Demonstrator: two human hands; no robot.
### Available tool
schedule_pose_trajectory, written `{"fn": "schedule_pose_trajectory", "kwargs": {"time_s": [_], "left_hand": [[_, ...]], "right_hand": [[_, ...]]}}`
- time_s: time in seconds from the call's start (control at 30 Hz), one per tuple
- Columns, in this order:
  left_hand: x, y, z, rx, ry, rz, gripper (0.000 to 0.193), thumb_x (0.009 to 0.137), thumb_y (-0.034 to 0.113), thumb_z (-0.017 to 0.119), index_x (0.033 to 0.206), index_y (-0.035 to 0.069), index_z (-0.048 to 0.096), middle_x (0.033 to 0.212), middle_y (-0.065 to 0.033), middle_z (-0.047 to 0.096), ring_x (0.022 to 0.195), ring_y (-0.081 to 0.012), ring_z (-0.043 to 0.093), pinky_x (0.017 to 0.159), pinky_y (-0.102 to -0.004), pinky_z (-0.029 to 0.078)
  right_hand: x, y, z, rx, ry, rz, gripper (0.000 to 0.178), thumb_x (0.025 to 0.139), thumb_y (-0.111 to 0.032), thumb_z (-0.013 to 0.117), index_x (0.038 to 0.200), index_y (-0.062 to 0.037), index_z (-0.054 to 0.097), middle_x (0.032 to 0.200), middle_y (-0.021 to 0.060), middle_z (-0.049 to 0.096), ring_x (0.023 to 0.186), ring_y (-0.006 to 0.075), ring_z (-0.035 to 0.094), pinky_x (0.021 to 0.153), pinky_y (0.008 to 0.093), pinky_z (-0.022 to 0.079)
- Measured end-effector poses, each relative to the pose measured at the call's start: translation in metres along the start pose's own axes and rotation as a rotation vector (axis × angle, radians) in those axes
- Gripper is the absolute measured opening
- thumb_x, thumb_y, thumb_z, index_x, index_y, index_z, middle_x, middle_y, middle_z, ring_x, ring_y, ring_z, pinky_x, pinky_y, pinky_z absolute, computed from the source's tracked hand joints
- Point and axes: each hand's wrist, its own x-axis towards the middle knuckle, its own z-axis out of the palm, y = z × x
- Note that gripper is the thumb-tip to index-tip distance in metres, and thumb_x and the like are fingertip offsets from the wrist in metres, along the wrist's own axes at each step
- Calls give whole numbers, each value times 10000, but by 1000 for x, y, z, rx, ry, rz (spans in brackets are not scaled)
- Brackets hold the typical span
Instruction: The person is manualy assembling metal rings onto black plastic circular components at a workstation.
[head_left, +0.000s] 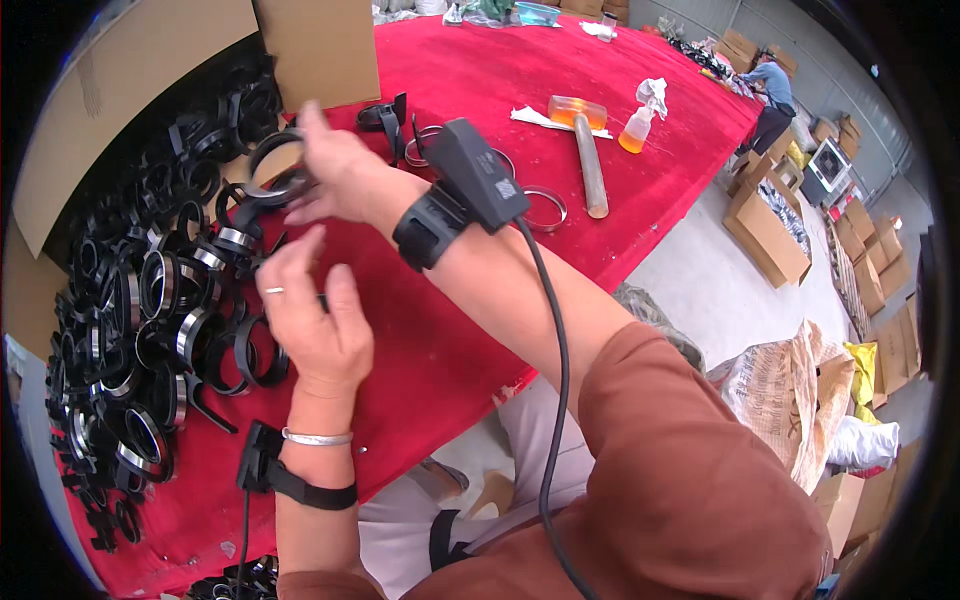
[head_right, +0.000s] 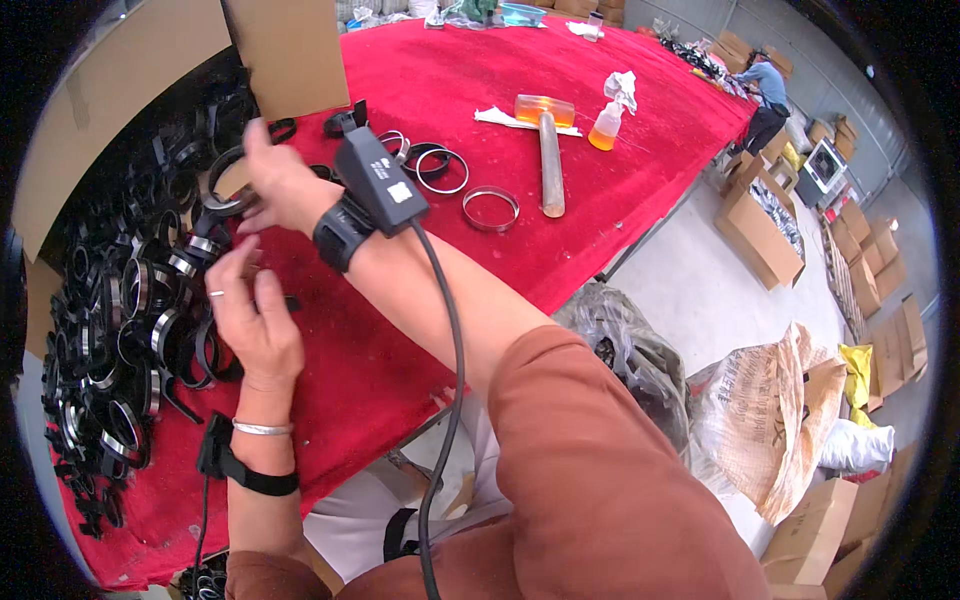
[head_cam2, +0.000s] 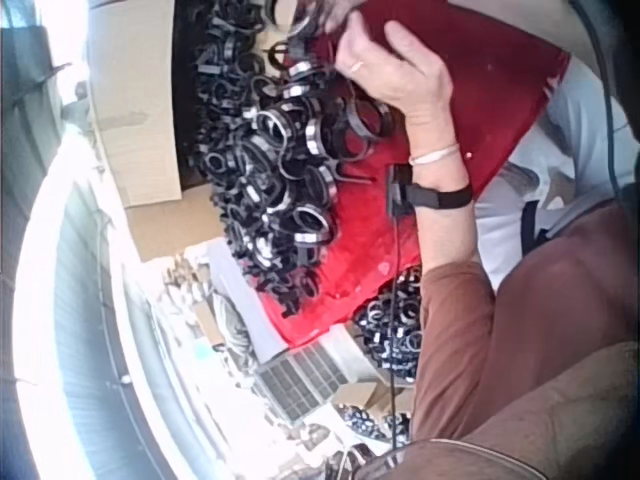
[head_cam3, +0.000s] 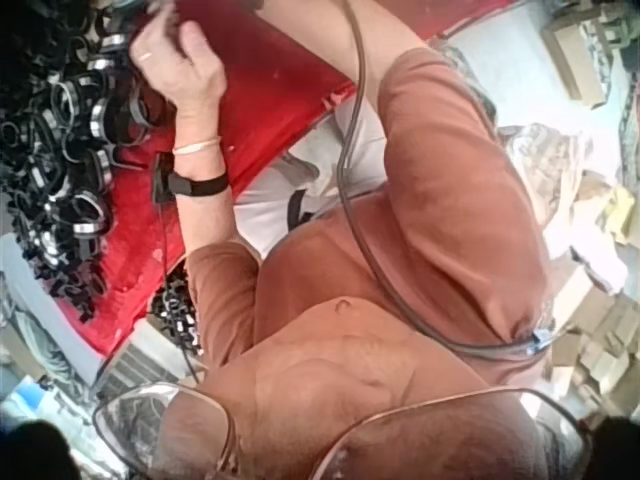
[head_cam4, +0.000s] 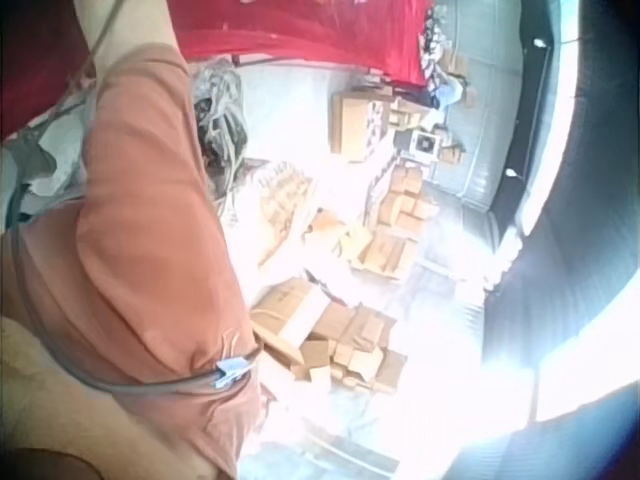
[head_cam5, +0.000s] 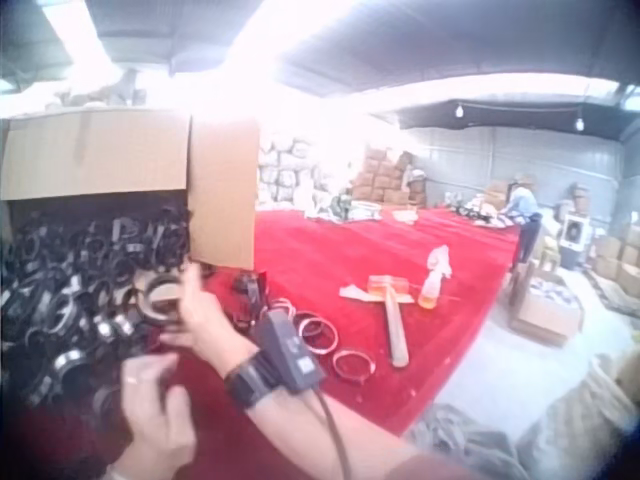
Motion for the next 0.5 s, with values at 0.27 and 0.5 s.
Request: {"fn": "schedule_pose_trajectory", "kwargs": {"time_s": [0.27, 0.5], "left_hand": [[-3, 7, 20, -91, -233, -184, 98, 847, 41, 563, 933, 3, 591, 807, -136, 575, 707, -262, 582, 635, -339, 469], [-11, -3, 22, -62, -256, -188, 126, 828, 63, 620, 934, 1, 594, 796, -121, 585, 618, -216, 582, 571, -311, 472]], "right_hand": [[40, -14, -110, -1368, 520, -816, 265, 728, -131, 566, 962, -36, 649, 951, 190, 619, 904, 378, 600, 800, 445, 497], [47, 31, -91, -2003, -133, -834, 280, 742, -72, 569, 1019, -42, 587, 1030, 147, 583, 928, 319, 596, 768, 407, 513]]}}
